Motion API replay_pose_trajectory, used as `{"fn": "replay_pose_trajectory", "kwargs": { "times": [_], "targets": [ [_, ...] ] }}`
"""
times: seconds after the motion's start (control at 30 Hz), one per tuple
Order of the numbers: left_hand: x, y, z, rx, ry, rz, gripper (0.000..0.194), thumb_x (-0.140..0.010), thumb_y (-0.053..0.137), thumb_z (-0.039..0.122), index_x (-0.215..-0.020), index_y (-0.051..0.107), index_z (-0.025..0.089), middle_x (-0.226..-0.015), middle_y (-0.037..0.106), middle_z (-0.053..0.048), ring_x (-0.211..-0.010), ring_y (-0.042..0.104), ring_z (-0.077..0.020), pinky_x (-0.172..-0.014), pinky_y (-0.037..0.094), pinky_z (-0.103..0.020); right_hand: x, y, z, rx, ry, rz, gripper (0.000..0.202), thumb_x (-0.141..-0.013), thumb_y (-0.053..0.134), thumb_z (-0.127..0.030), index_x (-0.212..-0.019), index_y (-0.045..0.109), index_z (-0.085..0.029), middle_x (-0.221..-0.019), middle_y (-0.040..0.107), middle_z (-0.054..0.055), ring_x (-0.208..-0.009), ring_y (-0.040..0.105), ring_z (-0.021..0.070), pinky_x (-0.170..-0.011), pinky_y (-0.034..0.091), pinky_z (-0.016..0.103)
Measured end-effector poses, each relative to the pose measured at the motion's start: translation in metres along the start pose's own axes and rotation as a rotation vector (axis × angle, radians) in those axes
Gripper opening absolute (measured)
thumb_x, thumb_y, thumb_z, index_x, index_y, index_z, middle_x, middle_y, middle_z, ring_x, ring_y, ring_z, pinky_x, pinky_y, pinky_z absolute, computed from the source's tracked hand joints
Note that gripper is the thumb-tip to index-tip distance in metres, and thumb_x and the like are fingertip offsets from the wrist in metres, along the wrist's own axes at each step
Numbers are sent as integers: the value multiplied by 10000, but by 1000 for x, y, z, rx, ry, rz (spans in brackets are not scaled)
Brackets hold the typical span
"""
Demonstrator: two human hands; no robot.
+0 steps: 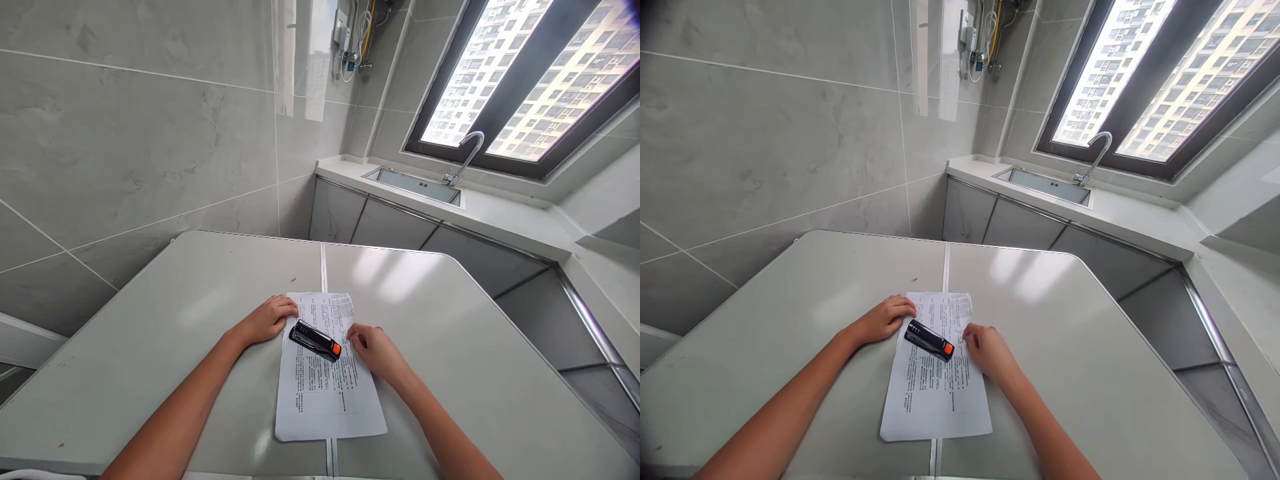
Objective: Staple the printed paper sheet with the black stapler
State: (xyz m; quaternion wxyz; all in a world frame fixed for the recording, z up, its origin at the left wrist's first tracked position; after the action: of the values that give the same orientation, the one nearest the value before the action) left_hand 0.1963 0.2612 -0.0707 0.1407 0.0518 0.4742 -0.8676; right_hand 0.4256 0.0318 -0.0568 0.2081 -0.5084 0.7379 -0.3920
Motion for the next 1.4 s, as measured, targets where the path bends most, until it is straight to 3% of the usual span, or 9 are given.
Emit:
{"fn": "replay_pose_trajectory", "kwargs": {
  "times": [0.13, 0.23, 0.3, 0.47, 0.9, 1.0, 1.13, 1.27, 1.4],
  "targets": [
    [1, -3, 3, 26, -16, -4, 262, -950, 560, 176, -1126, 723, 279, -1226, 682, -61, -1172, 607, -237, -1075, 451, -401, -7, -10, -29, -5, -112, 113, 237, -951, 540, -391, -960, 731, -251, -661, 598, 4, -617, 560, 182, -603, 397, 290],
    [0, -3, 3, 32, -32, -18, 209, -967, 588, 257, -1127, 720, 276, -1235, 675, -67, -1188, 600, -241, -1076, 456, -401, -9, 2, -54, -68, -321, 16, 373, -862, 714, -496, -1151, 664, -265, -1035, 685, 60, -899, 632, 227, -737, 476, 309],
    [-1, -3, 2, 39, -38, -20, 212, -984, 573, 280, -1132, 724, 278, -1244, 675, -70, -1195, 600, -239, -1080, 458, -406, -9, 15, -61, -23, -409, -68, 421, -838, 755, -439, -1195, 622, -260, -1095, 679, 68, -948, 627, 242, -771, 481, 327],
    [-2, 0, -2, 33, -45, -15, 246, -1014, 531, 268, -1154, 733, 280, -1258, 681, -77, -1192, 612, -235, -1077, 462, -420, -12, 31, -50, 11, -464, -63, 257, -936, 606, -218, -1193, 610, -236, -1025, 693, 61, -951, 616, 238, -819, 465, 348],
    [-6, 2, 2, -54, -24, -133, 437, -1080, 345, 205, -1398, 609, 346, -1475, 604, -42, -1467, 447, -244, -1118, 379, -456, -18, 24, -34, 32, -480, 2, 356, -997, 565, -208, -1347, 574, -273, -1082, 699, 69, -1028, 569, 261, -934, 427, 421],
    [-3, -3, 7, -8, 2, -75, 366, -1065, 404, 234, -1311, 662, 314, -1411, 642, -56, -1394, 513, -238, -1127, 389, -438, -18, 24, -34, -29, -456, 1, 400, -969, 615, -218, -1361, 576, -285, -1105, 693, 65, -1047, 567, 259, -951, 444, 423],
    [-1, -6, 13, 66, -19, -78, 300, -978, 622, 375, -1259, 670, 281, -1330, 655, -79, -1251, 578, -253, -1086, 435, -409, -22, 8, -26, -184, -442, 18, 609, -803, 835, -369, -1358, 597, -293, -1227, 656, 64, -1130, 549, 264, -962, 475, 395],
    [-5, -1, 19, -15, -48, -95, 379, -871, 742, 489, -1155, 689, 244, -1223, 676, -89, -1136, 595, -281, -1028, 429, -429, -29, -16, -7, -243, -513, -25, 209, -952, 650, -386, -1062, 759, -246, -854, 672, 34, -775, 570, 176, -728, 465, 301],
    [-10, 5, 22, -23, -100, -89, 299, -898, 702, 472, -1063, 674, 225, -1134, 675, -72, -1053, 592, -262, -956, 427, -394, -32, -26, 10, -270, -647, -68, 299, -986, 557, -314, -796, 761, -205, -597, 510, -10, -560, 393, 120, -573, 338, 280]
  ]
}}
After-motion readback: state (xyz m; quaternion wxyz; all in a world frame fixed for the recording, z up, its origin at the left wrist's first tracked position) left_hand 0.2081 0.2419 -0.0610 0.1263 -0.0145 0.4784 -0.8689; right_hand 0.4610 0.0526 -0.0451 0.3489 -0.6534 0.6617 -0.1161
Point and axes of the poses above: each hand's wrist, its own x-axis away from the middle knuckle, its own y-axis out of the palm, z = x × y, the point moved 1 cm from there along -x, towards the middle knuckle
